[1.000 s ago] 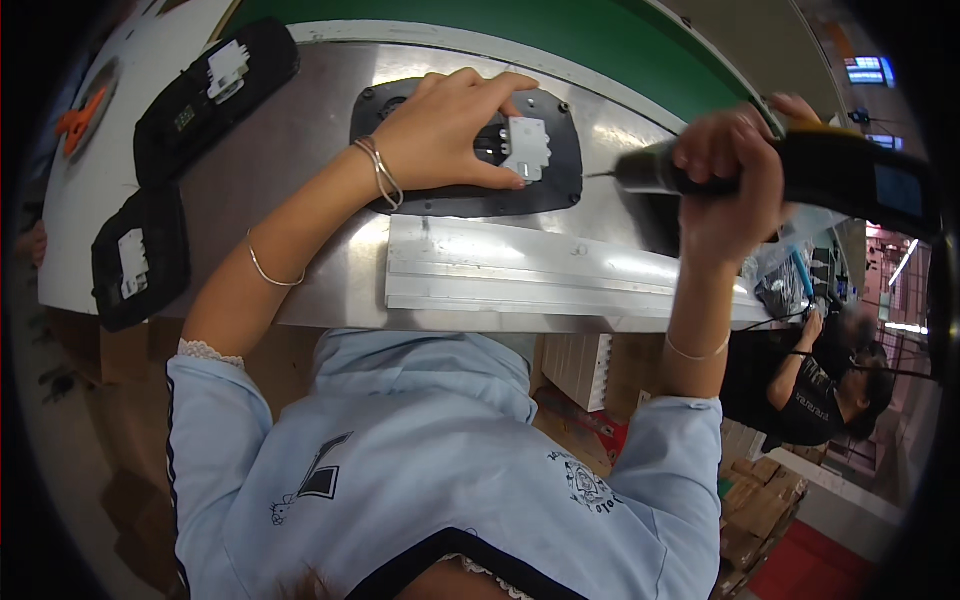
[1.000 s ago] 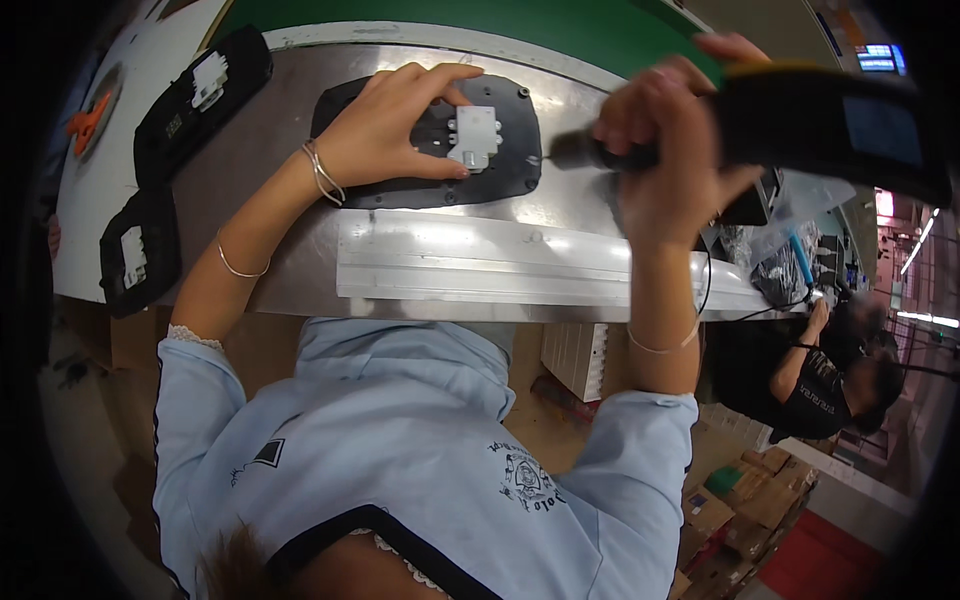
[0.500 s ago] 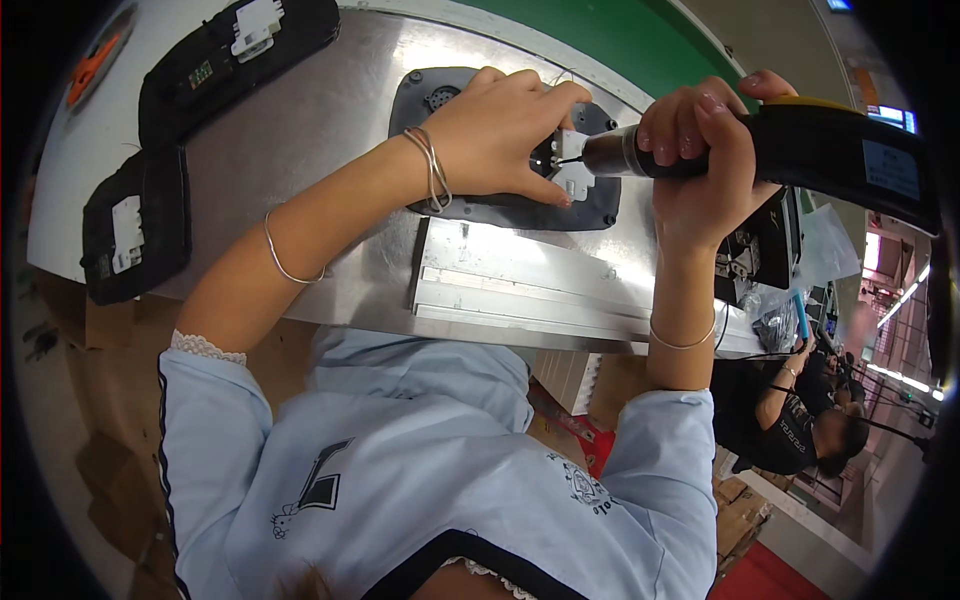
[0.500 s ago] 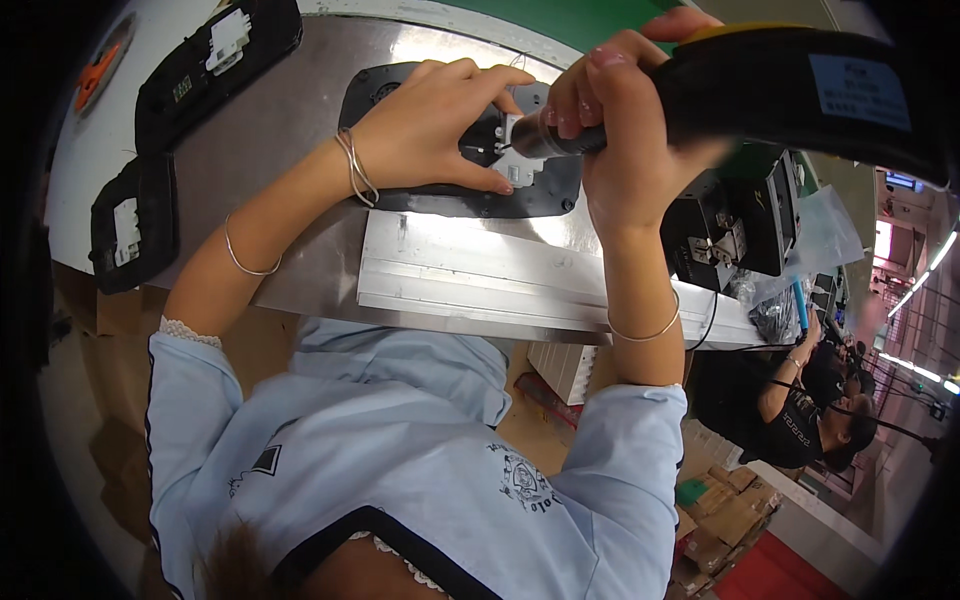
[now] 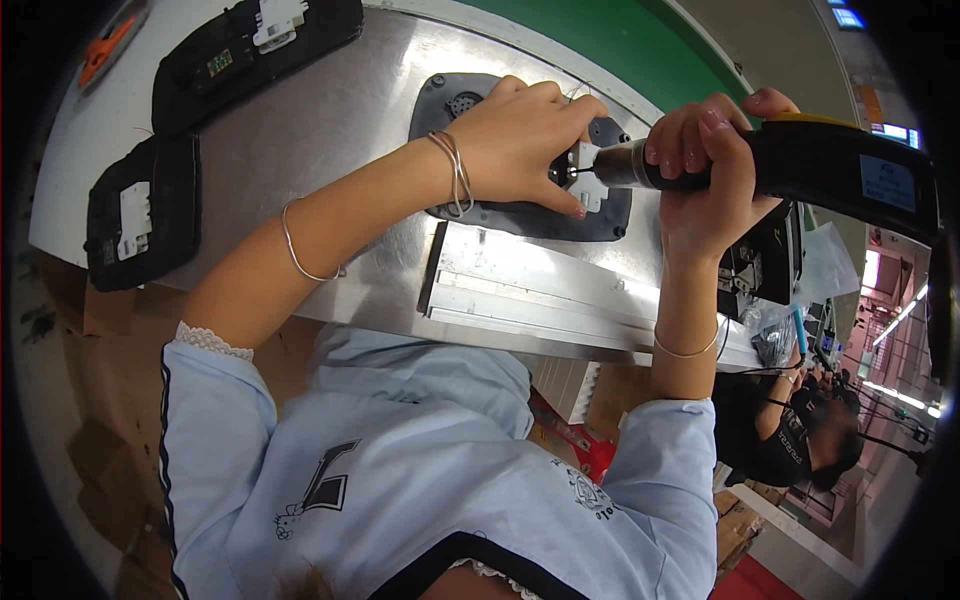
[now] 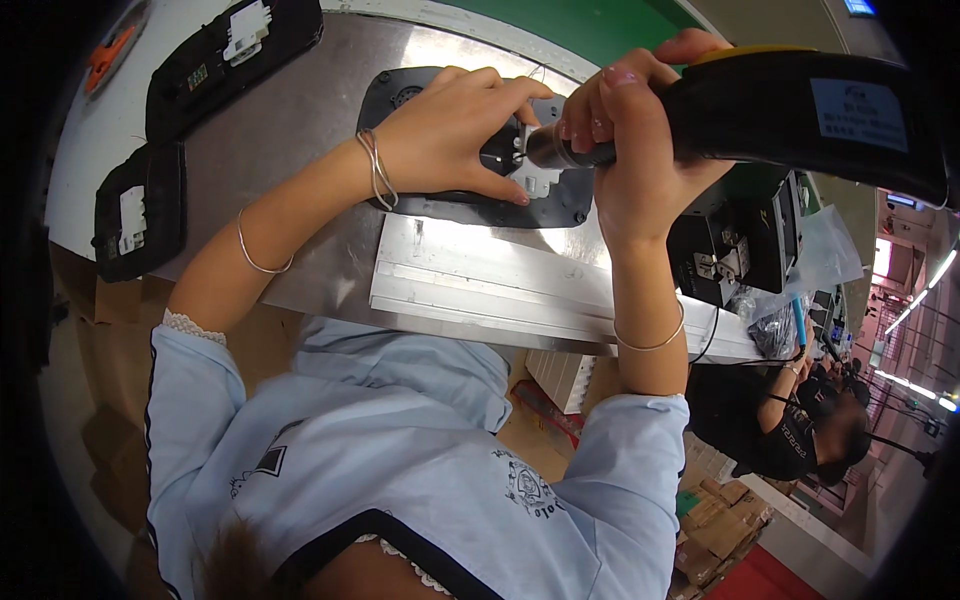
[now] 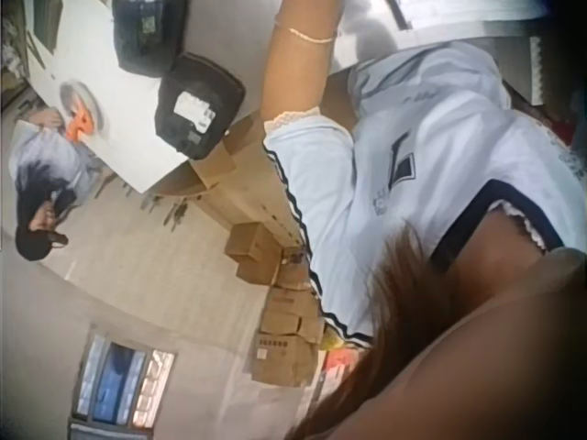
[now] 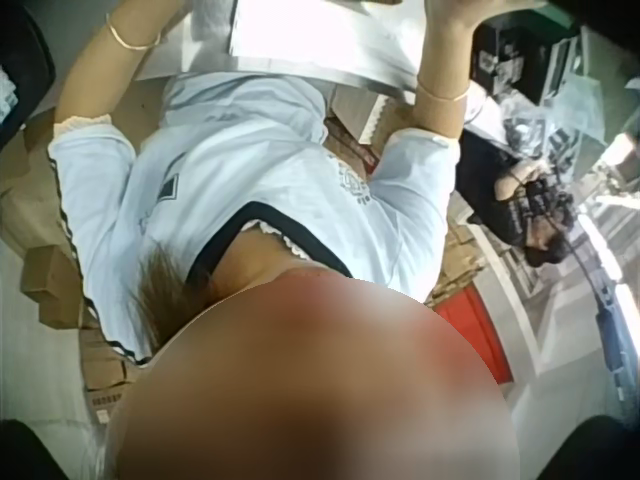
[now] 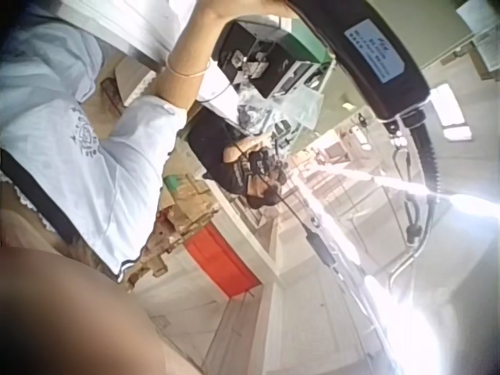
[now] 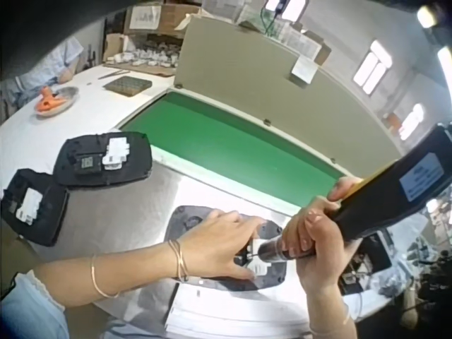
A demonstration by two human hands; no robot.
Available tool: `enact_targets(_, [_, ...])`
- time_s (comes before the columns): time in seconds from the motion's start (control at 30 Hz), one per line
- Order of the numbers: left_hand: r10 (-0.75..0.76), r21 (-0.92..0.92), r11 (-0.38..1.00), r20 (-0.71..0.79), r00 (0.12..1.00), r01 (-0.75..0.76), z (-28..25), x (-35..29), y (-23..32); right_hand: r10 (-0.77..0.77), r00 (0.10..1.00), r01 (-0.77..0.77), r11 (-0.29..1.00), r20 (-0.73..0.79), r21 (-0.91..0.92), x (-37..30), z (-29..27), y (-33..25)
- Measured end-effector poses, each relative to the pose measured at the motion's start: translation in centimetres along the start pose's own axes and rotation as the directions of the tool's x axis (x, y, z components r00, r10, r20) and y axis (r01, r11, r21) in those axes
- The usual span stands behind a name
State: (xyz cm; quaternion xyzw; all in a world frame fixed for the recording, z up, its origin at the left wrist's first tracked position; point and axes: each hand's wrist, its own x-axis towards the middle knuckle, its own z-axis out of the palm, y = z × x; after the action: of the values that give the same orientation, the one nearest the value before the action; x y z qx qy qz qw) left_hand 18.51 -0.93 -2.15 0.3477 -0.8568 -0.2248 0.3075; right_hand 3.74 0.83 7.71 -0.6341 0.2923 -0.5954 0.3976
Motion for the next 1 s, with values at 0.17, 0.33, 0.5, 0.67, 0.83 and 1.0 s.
enact_targets(0.17, [0.045, 0.000, 0.999, -0.052, 0.998, -0.045, 0.3, -0.1, -0.2, -0.014, 1.000, 0.014, 1.000, 0.017, 0.010, 0.1, 0.3, 0.2])
enact_targets(0.33, [0.021, -0.007, 1.000, -0.026, 0.999, -0.021, 0.3, -0.1, -0.2, -0.010, 1.000, 0.010, 1.000, 0.028, -0.013, 0.0, 1.1, 0.3])
enact_targets(0.5, [0.009, 0.004, 1.000, -0.008, 1.000, -0.009, 0.2, 0.0, -0.1, 0.007, 0.998, -0.006, 1.000, 0.068, -0.007, 0.2, 0.8, 1.1])
enact_targets(0.67, [0.036, 0.012, 0.999, -0.017, 0.999, -0.035, -0.4, 0.4, -0.3, 0.040, 0.999, -0.041, 0.999, -0.010, -0.008, 0.5, 0.7, 0.7])
enact_targets(0.83, [0.096, 0.175, 0.980, -0.028, 0.995, -0.090, -0.3, 0.7, 0.6, 0.048, 0.990, -0.043, 0.998, -0.129, 0.044, -1.6, 0.2, -2.9])
enact_targets(1.0, [0.329, 0.213, 0.914, 0.113, 0.938, -0.346, -0.8, 4.0, -1.5, -0.133, 0.981, 0.158, 0.969, -0.139, 0.188, -6.6, -3.0, -7.0])
